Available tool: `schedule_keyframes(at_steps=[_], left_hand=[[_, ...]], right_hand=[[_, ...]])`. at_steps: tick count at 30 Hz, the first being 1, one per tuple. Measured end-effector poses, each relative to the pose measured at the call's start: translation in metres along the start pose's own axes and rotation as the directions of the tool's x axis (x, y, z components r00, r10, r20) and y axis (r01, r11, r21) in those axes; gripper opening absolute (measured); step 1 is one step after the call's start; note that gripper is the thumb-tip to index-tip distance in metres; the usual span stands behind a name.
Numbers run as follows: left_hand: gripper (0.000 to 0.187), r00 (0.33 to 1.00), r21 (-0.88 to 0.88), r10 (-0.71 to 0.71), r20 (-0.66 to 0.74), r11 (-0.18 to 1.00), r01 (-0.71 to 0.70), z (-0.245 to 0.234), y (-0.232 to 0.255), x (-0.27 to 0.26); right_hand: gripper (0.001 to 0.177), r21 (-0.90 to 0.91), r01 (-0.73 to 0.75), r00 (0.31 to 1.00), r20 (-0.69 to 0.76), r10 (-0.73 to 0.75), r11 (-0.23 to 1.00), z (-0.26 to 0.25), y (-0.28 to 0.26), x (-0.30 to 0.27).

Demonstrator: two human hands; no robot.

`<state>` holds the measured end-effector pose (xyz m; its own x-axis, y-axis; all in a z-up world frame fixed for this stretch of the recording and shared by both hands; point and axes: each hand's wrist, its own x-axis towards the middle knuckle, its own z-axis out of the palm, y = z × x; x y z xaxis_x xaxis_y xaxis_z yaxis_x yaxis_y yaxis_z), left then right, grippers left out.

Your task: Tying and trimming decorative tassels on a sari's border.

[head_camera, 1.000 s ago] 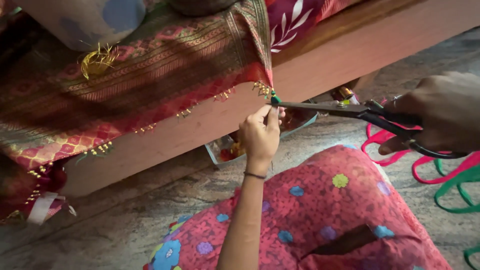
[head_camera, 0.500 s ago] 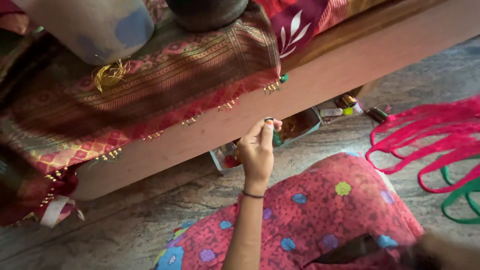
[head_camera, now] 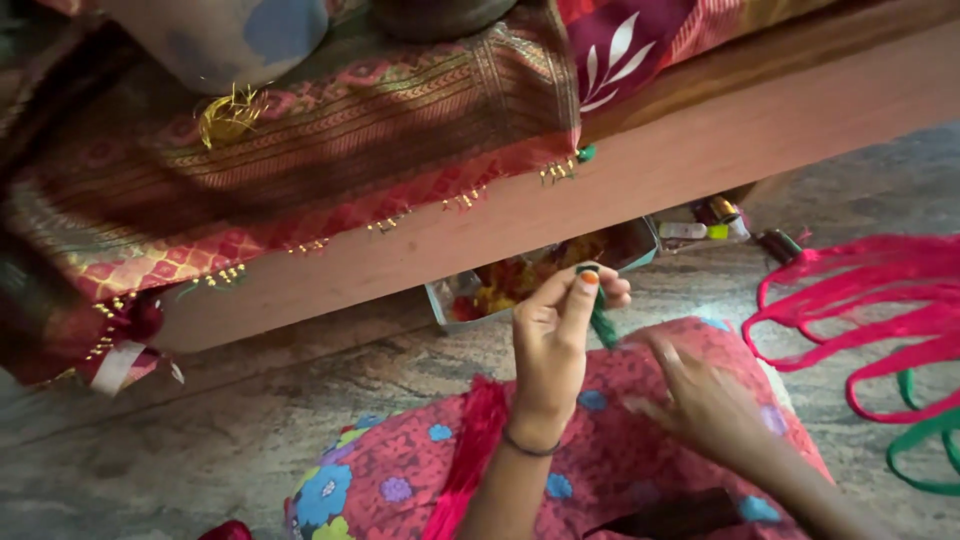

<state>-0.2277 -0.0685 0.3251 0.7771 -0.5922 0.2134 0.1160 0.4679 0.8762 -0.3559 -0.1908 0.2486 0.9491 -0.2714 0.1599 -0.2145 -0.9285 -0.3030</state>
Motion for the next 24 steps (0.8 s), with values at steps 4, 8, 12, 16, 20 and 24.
schedule_keyframes(at_steps=[4,8,12,16,20,24], left_hand=[[0.028,0.995,-0.054,-0.084,-0.049,0.995,0.081,-0.003,0.002,-0.003],[0.027,0.96,-0.202,-0.198,-0.196,0.967,0.158,-0.038,-0.028,0.021],[0.022,0.881,-0.271,-0.412,-0.232,0.898,0.348,-0.109,-0.109,0.052],[0.014,0.779,-0.273,-0.489,-0.393,0.871,0.409,-0.229,-0.228,0.086],[0.013,0.903,0.801,0.153,-0.403,0.536,0.267,-0.228,-0.216,0.095],[0.013,0.93,0.989,0.337,-0.146,0.04,0.141,-0.191,-0.161,0.087]], right_hand=[[0.05,0.427,0.152,0.986,-0.123,-0.11,0.892,0.059,0.014,0.019],[0.033,0.621,-0.274,0.926,0.376,0.028,0.735,0.105,0.03,0.003],[0.027,0.339,-0.205,0.934,0.347,0.081,0.918,0.13,0.058,-0.048],[0.037,0.04,-0.337,0.769,0.589,0.25,0.941,0.167,0.128,-0.098],[0.04,0.256,0.066,0.994,0.067,-0.086,0.964,0.198,0.191,-0.133],[0.061,0.315,-0.391,0.896,0.345,0.28,0.865,0.173,0.179,-0.137]])
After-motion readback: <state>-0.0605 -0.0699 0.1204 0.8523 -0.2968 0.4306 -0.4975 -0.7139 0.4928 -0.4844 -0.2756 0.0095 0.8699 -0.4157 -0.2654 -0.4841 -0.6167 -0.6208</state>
